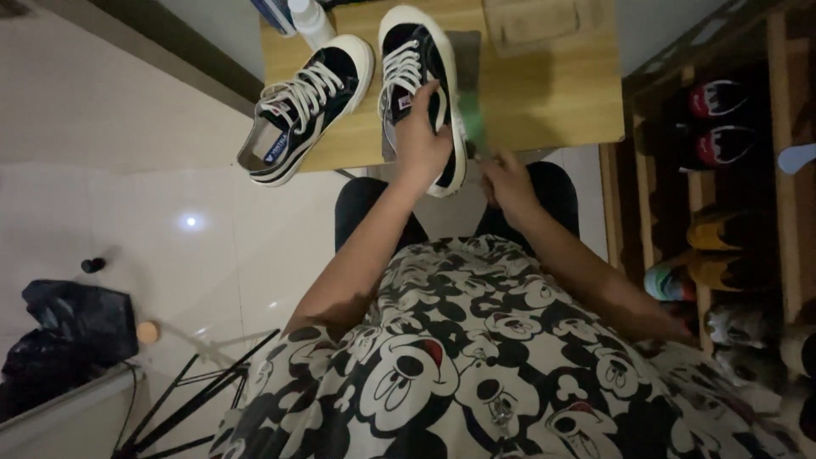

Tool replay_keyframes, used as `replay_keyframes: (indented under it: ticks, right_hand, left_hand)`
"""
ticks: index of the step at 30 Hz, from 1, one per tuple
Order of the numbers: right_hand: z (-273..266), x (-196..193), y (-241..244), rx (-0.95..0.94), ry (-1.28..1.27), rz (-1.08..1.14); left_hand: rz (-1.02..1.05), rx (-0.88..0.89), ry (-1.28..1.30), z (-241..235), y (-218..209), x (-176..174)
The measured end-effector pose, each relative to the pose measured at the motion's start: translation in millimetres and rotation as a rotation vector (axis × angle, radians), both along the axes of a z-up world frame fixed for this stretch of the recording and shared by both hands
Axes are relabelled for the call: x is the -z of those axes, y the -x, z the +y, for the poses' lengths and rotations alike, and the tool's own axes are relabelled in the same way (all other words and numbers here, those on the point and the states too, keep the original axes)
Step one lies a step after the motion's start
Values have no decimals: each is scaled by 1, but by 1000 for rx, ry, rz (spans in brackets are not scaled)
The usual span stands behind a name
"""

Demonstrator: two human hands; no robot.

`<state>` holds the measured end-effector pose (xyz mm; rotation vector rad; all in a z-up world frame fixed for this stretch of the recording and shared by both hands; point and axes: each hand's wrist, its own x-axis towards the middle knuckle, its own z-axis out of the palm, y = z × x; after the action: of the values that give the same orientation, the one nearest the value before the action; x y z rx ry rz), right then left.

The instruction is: The person cleans a black and white sneaker using a green brush. They scrub the white rubber sole and the black canvas upper while holding the shoe in their left hand. The person rotates the shoe to clean different areas, including the toe cap and sides.

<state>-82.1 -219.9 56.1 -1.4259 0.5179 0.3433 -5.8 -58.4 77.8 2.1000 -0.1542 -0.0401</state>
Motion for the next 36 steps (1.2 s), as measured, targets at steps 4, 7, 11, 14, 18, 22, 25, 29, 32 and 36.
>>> replay_keyframes:
  ticks: [4,7,11,14,18,22,25,29,32,36]
  right_hand:
    - [-27,21,37,-30,90,154]
    - [-43,26,62,-111,11,90]
    - [-29,11,46,-27,119,114]
    - [-26,9,18,63,66,46]
    - [-29,17,-15,45,120,-95]
    - [-18,33,-49,-17,229,-68]
    - [4,56,-56,-26,277,-194]
    - [14,75,-58,-49,369,-330]
    - [19,41,-55,-32,421,-356]
    - [12,61,-71,-101,509,-292]
  left_hand:
    - [64,15,-150,-3,0,17]
    - [16,84,-58,-6,-2,40]
    - [31,65,-44,-23,1,14]
    - [13,93,-40,-33,2,18]
    - [33,128,-42,-33,-2,11]
    - [127,153,-134,-18,2,-13]
    - [75,158,-164,-8,5,15]
    - [64,124,-6,-4,4,30]
    - [70,112,32,-3,6,26]
    - [64,187,-6,-1,2,18]
